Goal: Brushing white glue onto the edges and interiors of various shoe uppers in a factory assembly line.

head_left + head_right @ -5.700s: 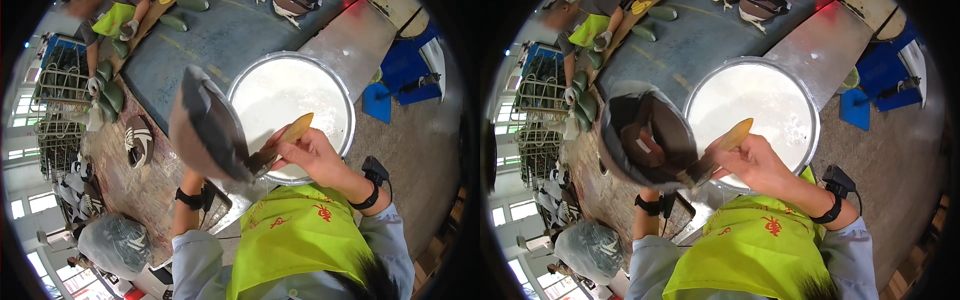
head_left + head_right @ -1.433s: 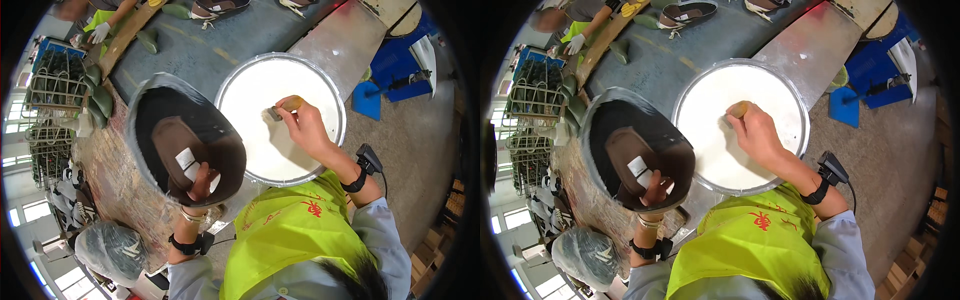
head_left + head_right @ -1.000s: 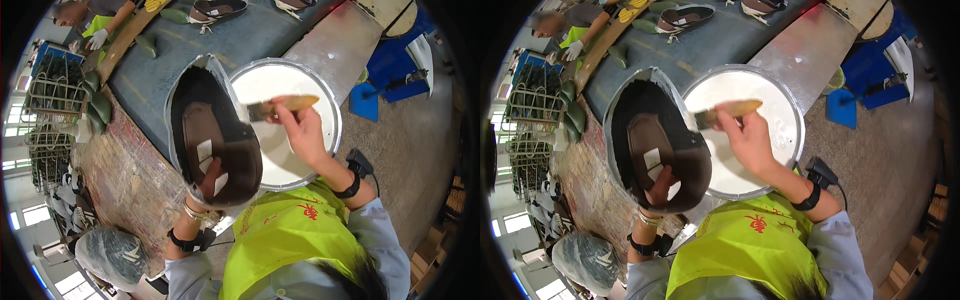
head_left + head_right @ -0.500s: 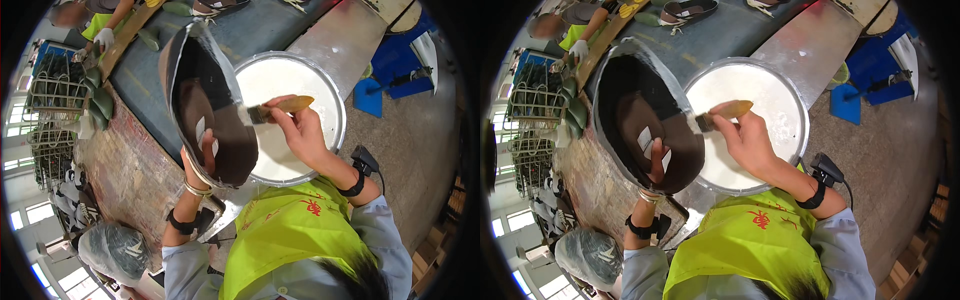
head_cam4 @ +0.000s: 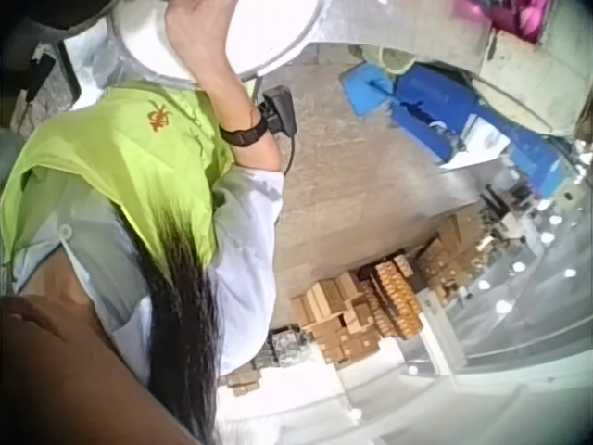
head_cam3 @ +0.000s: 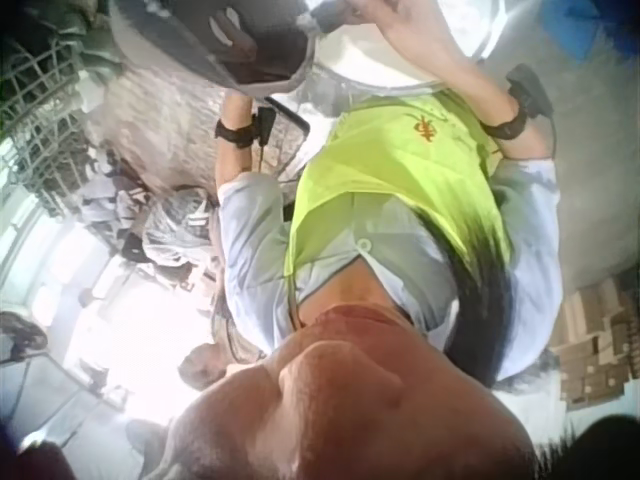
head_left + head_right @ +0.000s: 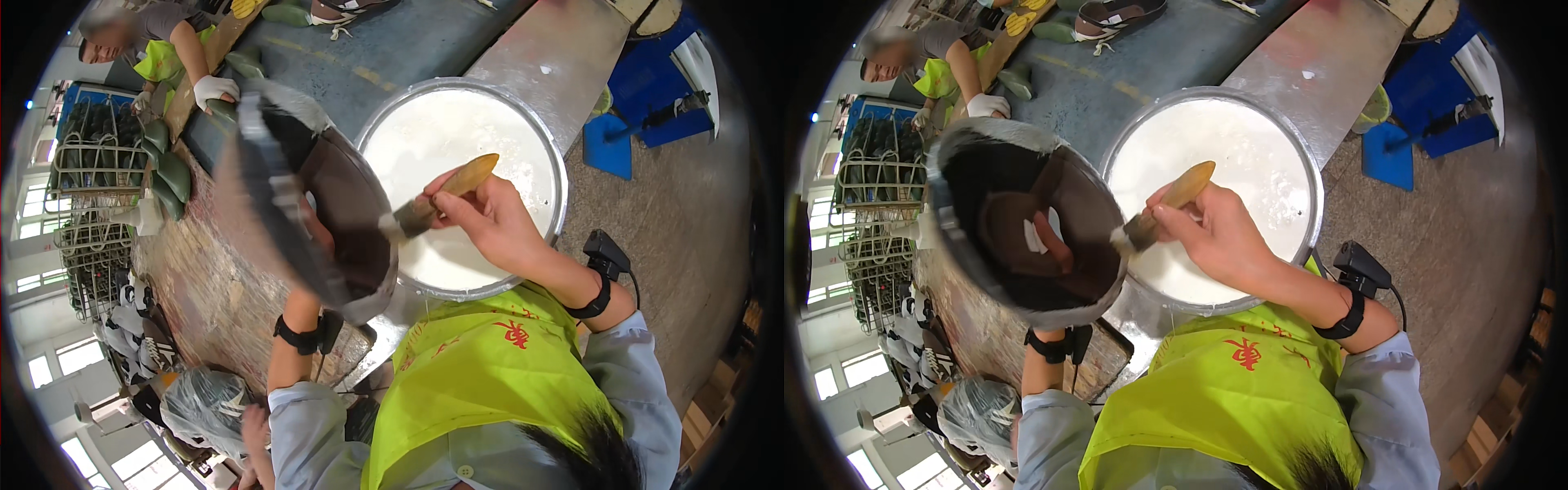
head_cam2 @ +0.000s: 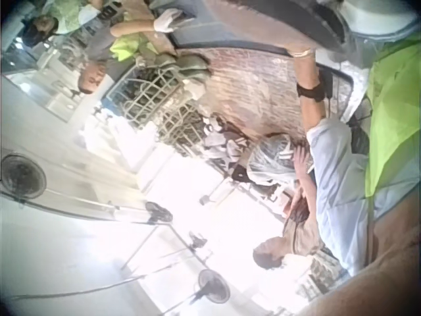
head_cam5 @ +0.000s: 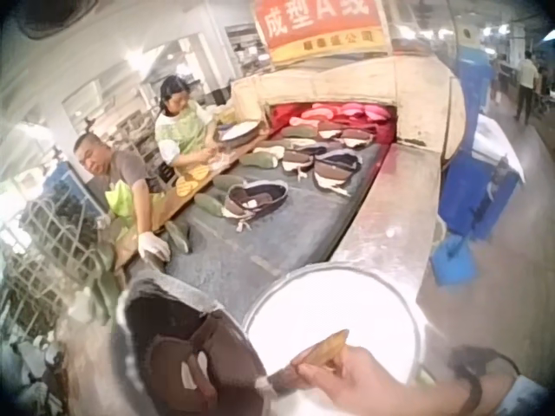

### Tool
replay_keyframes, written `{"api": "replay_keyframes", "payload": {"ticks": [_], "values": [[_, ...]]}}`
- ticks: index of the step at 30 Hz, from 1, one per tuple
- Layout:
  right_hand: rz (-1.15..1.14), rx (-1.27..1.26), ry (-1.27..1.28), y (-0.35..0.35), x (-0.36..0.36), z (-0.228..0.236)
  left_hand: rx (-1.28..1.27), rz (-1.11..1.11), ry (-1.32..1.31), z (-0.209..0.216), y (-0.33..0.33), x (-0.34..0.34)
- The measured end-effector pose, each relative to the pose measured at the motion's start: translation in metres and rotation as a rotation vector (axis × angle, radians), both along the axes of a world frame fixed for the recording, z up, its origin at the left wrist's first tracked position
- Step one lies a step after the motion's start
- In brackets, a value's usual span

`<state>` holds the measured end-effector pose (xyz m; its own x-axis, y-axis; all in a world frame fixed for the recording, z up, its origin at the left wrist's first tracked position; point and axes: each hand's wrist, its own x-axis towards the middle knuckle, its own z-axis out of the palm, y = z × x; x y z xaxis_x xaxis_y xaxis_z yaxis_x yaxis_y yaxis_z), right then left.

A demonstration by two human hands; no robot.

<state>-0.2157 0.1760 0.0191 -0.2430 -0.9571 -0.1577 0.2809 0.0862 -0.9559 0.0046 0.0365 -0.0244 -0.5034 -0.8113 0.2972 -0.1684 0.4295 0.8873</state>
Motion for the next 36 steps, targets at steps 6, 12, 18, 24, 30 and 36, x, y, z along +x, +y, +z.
{"api": "replay_keyframes", "payload": {"ticks": [6, 12, 18, 24, 30, 36], "values": [[-0.069, -0.160, 0.317, -0.014, 0.000, 0.003, -0.216, 0.210, -0.397, 0.023, 0.024, 0.020], [-0.205, -0.441, 0.621, -0.024, -0.010, 0.006, 0.442, 0.015, -0.167, 0.051, -0.016, 0.010], [-0.430, -0.553, 0.729, -0.039, -0.054, 0.003, 0.760, 0.001, -0.049, 0.074, -0.118, -0.052], [-0.552, -0.185, 0.301, -0.017, -0.091, 0.000, 1.260, -0.347, -0.067, 0.020, -0.252, -0.161], [-0.595, -0.030, 0.309, -0.002, -0.114, -0.002, 1.136, -0.650, -0.241, -0.082, -0.278, -0.273], [-0.518, -0.037, 0.374, -0.014, -0.113, 0.001, 0.966, -0.158, -0.205, -0.071, -0.278, -0.238]]}}
